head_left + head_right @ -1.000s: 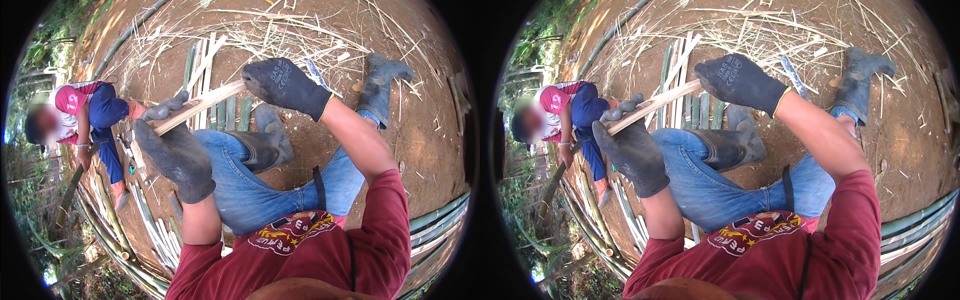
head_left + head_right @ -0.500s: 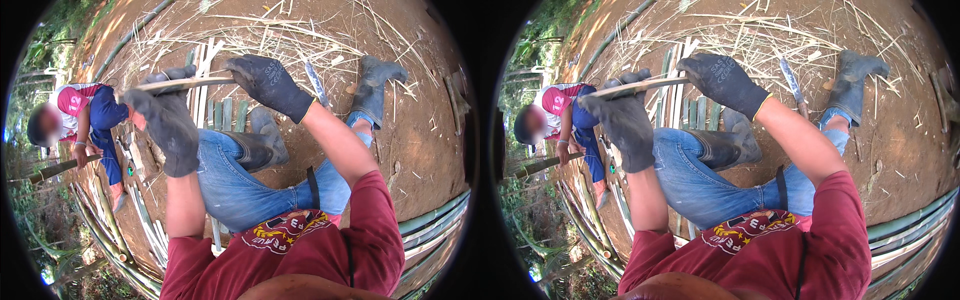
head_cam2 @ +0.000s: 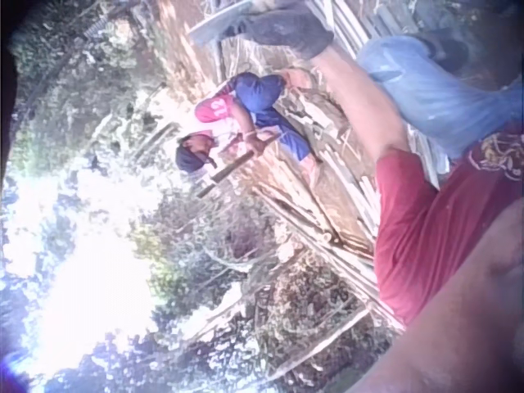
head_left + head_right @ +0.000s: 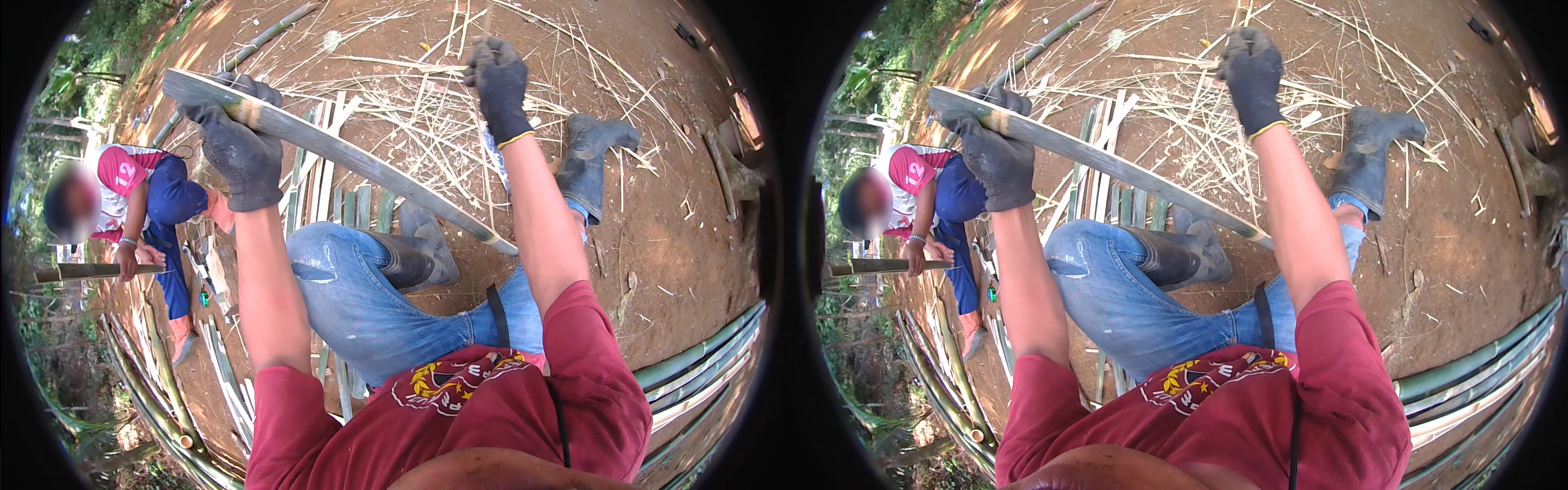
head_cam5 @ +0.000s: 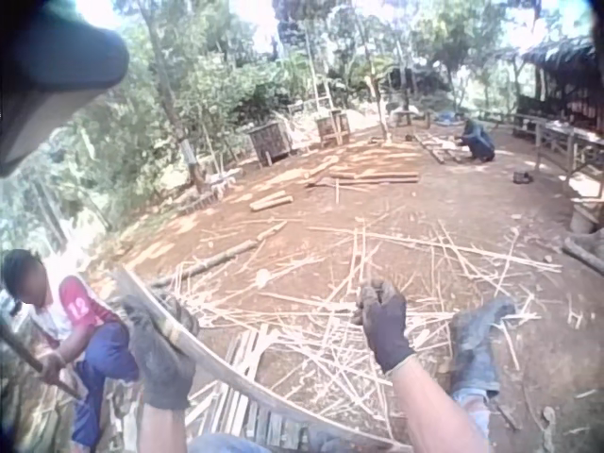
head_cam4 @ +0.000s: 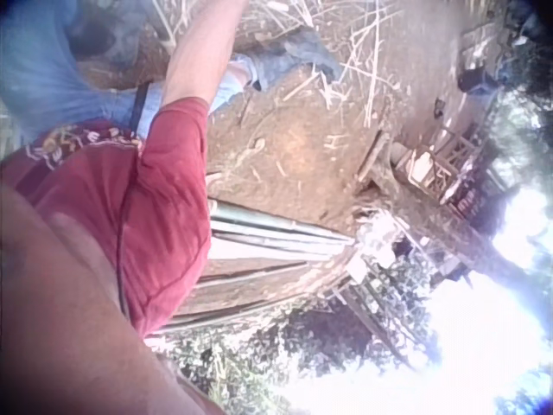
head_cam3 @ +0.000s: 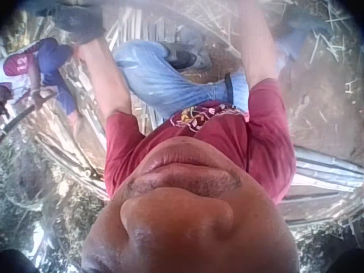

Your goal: The person sits on the ground and uses a large knife to split bamboo poles into thin strips. They repeatedly hold the bamboo against their leg and strike it with the knife to separate the material. Another person is visible in the background performing a similar task.

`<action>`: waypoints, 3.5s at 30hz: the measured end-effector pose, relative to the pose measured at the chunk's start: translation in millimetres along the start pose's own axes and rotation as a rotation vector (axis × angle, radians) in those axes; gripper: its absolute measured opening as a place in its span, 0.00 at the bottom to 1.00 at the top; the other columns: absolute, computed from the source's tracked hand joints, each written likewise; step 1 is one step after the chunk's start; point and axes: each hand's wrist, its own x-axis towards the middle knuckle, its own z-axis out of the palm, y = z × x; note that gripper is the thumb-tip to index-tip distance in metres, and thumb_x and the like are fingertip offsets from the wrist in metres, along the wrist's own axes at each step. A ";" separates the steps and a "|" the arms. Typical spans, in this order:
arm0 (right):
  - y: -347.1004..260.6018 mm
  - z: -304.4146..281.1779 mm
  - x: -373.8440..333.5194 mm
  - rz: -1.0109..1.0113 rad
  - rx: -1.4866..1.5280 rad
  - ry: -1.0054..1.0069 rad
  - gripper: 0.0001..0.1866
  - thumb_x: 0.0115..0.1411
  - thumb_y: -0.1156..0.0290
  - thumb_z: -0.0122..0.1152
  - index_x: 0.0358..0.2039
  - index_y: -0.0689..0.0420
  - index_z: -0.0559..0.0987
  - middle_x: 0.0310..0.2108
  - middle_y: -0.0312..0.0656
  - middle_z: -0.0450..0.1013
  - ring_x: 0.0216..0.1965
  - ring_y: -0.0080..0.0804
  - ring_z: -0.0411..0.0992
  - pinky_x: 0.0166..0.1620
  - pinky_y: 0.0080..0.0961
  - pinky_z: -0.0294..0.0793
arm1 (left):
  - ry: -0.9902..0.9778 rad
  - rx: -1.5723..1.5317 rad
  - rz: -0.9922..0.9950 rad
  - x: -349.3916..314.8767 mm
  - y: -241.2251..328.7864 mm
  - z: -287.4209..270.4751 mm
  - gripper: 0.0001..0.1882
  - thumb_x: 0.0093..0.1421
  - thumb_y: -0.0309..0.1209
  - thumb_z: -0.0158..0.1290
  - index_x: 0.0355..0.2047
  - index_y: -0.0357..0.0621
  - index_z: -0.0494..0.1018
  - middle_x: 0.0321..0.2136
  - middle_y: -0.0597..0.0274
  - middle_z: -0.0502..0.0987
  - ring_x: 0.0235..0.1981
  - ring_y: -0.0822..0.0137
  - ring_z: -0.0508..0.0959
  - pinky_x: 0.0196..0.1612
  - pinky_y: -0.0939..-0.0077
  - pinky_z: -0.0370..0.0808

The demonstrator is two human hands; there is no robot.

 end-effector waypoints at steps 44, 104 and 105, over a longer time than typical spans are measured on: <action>163.3 -194.4 -126.7 0.651 -1.444 -0.348 0.29 0.58 0.55 0.59 0.55 0.59 0.74 0.53 0.59 0.73 0.55 0.51 0.73 0.57 0.41 0.71 | 0.410 -0.065 0.278 23.7 59.2 -45.7 0.13 0.57 0.40 0.53 0.20 0.55 0.63 0.10 0.75 0.57 0.09 0.75 0.58 0.16 0.78 0.57; 28.7 -20.7 -209.7 -0.199 -0.911 -0.558 0.25 0.59 0.63 0.60 0.58 0.46 0.72 0.33 0.43 0.74 0.28 0.41 0.76 0.29 0.38 0.75 | 0.008 0.248 0.025 52.5 38.7 -53.9 0.12 0.50 0.36 0.47 0.13 0.52 0.62 0.13 0.68 0.61 0.22 0.69 0.67 0.32 0.66 0.67; 29.3 -32.2 -210.4 -0.172 -0.916 -0.561 0.25 0.58 0.63 0.60 0.58 0.46 0.72 0.32 0.43 0.74 0.29 0.41 0.77 0.30 0.38 0.75 | -0.108 0.229 -0.017 61.0 39.4 -70.3 0.12 0.52 0.37 0.45 0.14 0.51 0.62 0.14 0.68 0.61 0.22 0.70 0.67 0.31 0.69 0.66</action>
